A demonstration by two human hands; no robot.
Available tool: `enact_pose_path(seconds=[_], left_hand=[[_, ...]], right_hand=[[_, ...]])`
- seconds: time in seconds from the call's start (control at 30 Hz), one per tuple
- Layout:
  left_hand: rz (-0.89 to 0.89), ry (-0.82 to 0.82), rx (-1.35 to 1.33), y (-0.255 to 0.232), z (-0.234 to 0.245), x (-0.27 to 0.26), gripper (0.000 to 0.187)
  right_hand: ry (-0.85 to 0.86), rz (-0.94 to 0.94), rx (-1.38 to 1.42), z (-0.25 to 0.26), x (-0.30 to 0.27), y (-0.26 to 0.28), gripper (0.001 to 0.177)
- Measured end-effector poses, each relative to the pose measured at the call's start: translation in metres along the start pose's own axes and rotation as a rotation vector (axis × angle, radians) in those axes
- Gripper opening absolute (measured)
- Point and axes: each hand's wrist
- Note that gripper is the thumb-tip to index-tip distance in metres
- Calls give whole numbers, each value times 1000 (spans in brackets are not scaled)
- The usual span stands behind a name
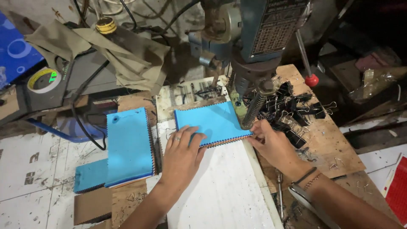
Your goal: The person aligns a stack of paper swatches, secures them with a binder clip, and then uses a drill press to punch a hole through the stack for binding.
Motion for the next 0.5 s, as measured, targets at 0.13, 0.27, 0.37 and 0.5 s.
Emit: enact_pose_path(seconds=[0.13,0.27,0.37,0.5], left_hand=[[3,-18,20,-2,0,-1,30],[-4,-43,18,-2,-3,0,28],[26,-47,18,-2,-10,-1,35],[28,-97,21,0,-15,-3,33]], right_hand=[[18,-65,-22,2,-2,8,44],[-43,127,-90,4,-10,14,43],[67,-63,-449,26,-48,57,34],[-93,144,-525,51,-139,48,20]])
Point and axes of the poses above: each hand's wrist, its own x-axis towards the middle knuckle, its own z-axis out of the back of the hand, y = z × x, and after that the axes turned 13 degrees about y, right-handed
